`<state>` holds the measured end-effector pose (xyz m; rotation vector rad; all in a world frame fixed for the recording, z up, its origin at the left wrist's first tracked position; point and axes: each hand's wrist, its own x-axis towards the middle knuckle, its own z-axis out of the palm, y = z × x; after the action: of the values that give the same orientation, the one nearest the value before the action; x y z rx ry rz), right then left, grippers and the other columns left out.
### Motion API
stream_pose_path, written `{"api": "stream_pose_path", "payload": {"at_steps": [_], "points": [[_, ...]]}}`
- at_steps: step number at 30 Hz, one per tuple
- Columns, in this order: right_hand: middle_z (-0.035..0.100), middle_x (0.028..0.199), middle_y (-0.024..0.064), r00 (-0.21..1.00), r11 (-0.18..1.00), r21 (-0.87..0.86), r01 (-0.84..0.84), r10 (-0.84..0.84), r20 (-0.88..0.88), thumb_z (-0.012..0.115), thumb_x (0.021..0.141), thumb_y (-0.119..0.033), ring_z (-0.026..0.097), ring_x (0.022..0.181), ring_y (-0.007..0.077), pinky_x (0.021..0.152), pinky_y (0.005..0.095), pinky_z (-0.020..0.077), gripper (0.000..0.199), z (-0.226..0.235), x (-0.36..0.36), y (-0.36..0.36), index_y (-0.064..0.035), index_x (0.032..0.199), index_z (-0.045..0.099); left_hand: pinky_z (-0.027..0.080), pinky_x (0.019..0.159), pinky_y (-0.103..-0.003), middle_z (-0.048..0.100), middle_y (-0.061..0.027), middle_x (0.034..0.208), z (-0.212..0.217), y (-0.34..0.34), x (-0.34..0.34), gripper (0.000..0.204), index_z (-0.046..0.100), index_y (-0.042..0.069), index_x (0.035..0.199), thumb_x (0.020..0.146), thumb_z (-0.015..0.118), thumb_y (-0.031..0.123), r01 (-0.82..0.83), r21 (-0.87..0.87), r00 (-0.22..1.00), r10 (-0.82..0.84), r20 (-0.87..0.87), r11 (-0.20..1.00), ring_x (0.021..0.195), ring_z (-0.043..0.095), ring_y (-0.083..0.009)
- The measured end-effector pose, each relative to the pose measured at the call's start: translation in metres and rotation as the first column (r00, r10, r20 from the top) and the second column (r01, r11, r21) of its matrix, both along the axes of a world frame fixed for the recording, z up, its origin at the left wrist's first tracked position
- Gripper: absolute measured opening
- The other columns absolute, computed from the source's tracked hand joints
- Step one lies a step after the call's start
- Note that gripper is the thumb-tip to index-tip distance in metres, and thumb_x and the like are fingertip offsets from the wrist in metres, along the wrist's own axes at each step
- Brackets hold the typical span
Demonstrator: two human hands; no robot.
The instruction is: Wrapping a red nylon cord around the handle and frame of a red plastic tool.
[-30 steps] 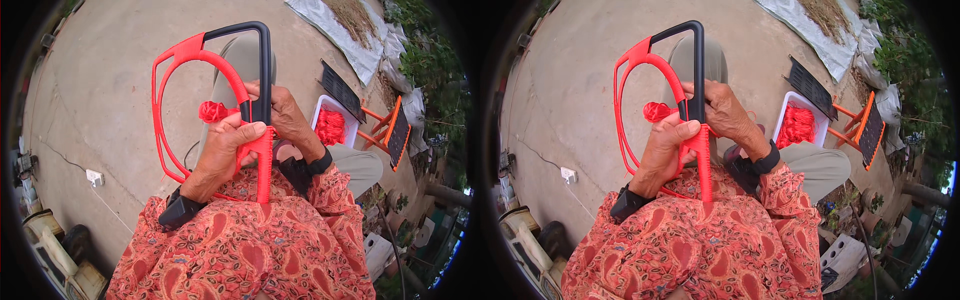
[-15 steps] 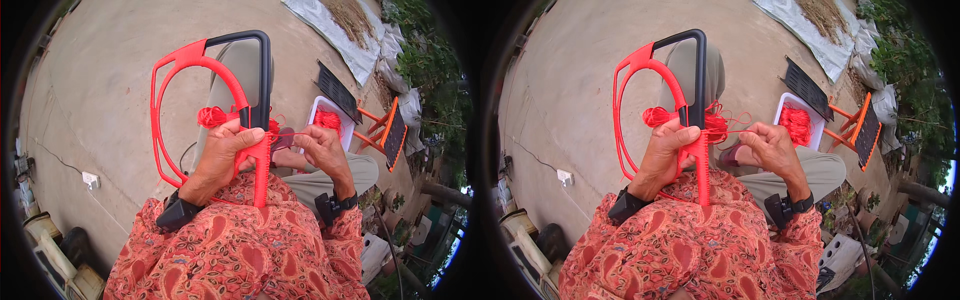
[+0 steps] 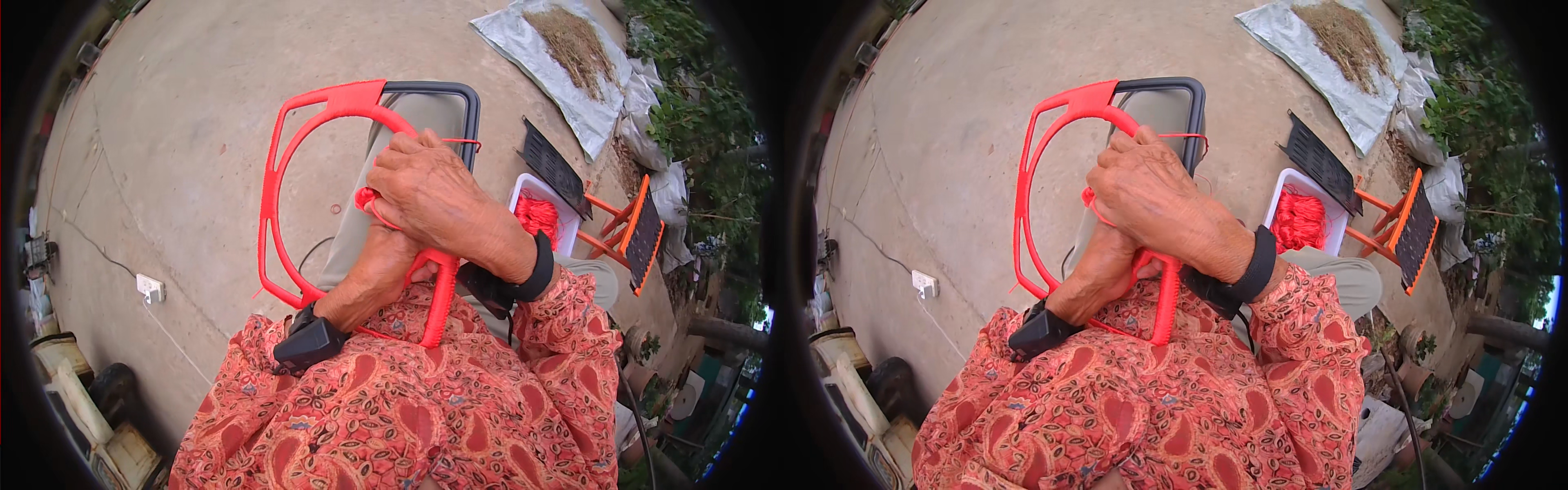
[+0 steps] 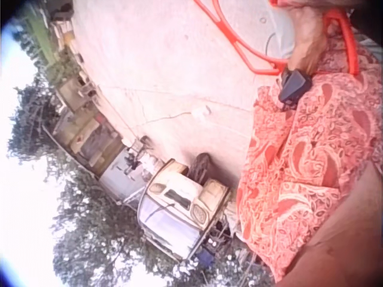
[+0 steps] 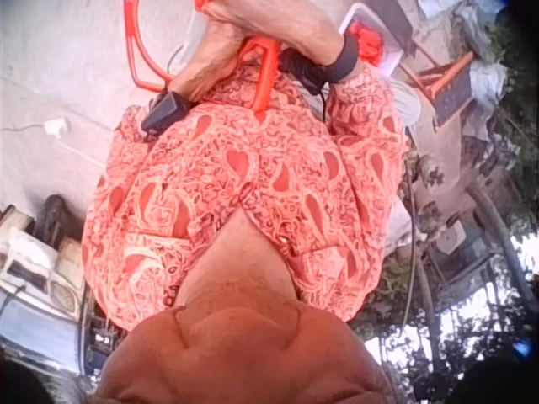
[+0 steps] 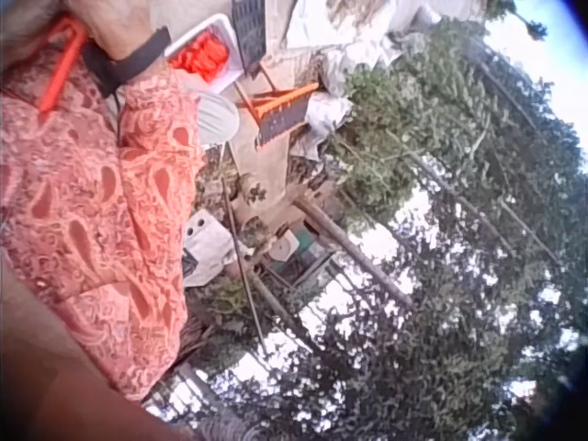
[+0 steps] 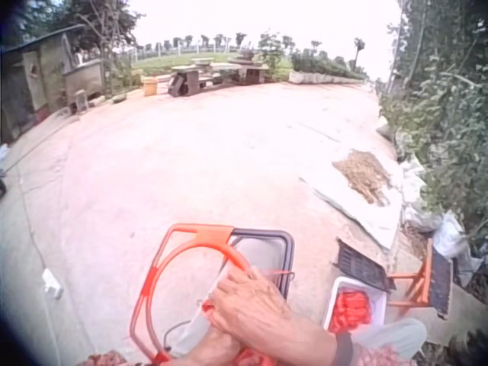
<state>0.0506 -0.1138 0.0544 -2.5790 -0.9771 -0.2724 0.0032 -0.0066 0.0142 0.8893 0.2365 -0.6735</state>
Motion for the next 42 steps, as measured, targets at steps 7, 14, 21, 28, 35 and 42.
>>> {"api": "stream_pose_path", "payload": {"at_steps": [7,14,21,28,35,42], "points": [[0.058,0.074,0.0153,0.948,0.871,0.488,0.054,0.109,-0.3,0.054,0.09,-0.02,0.058,0.079,0.0348,0.072,0.0412,0.0464,0.017,0.0,-0.007,0.0,-0.0031,0.086,0.056,0.033,0.035,-0.024,0.058,-0.0026,0.076,0.003,0.001,-0.005,0.015,0.054,0.007,0.1,0.089,0.062,0.013,0.062,-0.066,0.997,-0.06,0.045,0.996,0.05,0.052,-0.0105],[0.056,0.076,0.0085,0.892,0.717,0.656,0.236,0.107,-0.439,0.059,0.091,-0.033,0.059,0.065,0.0216,0.059,0.0332,0.0461,0.032,0.033,-0.013,-0.007,-0.0057,0.105,0.051,0.036,0.036,-0.024,0.058,-0.0038,0.073,0.008,-0.003,-0.002,0.016,0.055,0.006,0.097,0.086,0.064,0.014,0.148,-0.025,0.987,-0.146,0.065,0.989,0.052,0.055,-0.0117],[0.059,0.079,0.015,0.796,0.929,0.144,0.341,-0.204,-0.57,0.075,0.075,-0.037,0.061,0.072,0.0336,0.07,0.0396,0.0486,0.071,0.088,-0.049,-0.103,-0.0097,0.131,0.041,0.038,0.037,-0.021,0.063,-0.0093,0.074,0.009,0.021,0.002,0.014,0.058,-0.002,0.094,0.086,0.063,0.008,0.11,-0.032,0.994,-0.11,0.027,0.993,0.051,0.056,-0.0124],[0.062,0.081,0.0256,0.072,0.046,-0.24,0.97,-0.992,0.101,0.061,0.072,-0.01,0.062,0.083,0.045,0.073,0.052,0.0485,0.041,-0.03,-0.136,-0.384,-0.0051,0.111,0.05,0.042,0.041,-0.023,0.063,-0.0085,0.074,0.01,0.028,0.002,0.015,0.055,0.001,0.092,0.086,0.064,0.011,0.066,0.011,0.998,-0.066,-0.026,0.998,0.051,0.056,-0.0134],[0.05,0.058,-0.0041,0.416,0.232,0.346,0.909,-0.537,-0.734,0.063,0.082,-0.018,0.043,0.047,0.0036,0.043,0.0208,0.0326,0.013,-0.023,-0.086,-0.252,-0.0053,0.082,0.061,0.039,0.039,-0.02,0.065,-0.0095,0.078,0.013,0.022,0.013,0.018,0.055,0.0,0.094,0.087,0.066,0.014,0.08,0.002,0.997,-0.08,0.017,0.997,0.054,0.057,-0.0103],[0.052,0.063,-0.006,0.465,0.385,0.514,0.767,0.219,-0.858,0.069,0.085,-0.021,0.046,0.052,0.0029,0.047,0.0205,0.0369,0.038,-0.036,-0.072,-0.079,-0.002,0.116,0.061,0.041,0.04,-0.02,0.065,-0.0093,0.081,0.008,0.017,0.015,0.016,0.055,0.0,0.094,0.087,0.064,0.011,0.05,0.052,0.999,-0.051,0.013,0.997,0.056,0.058,-0.01]]}}
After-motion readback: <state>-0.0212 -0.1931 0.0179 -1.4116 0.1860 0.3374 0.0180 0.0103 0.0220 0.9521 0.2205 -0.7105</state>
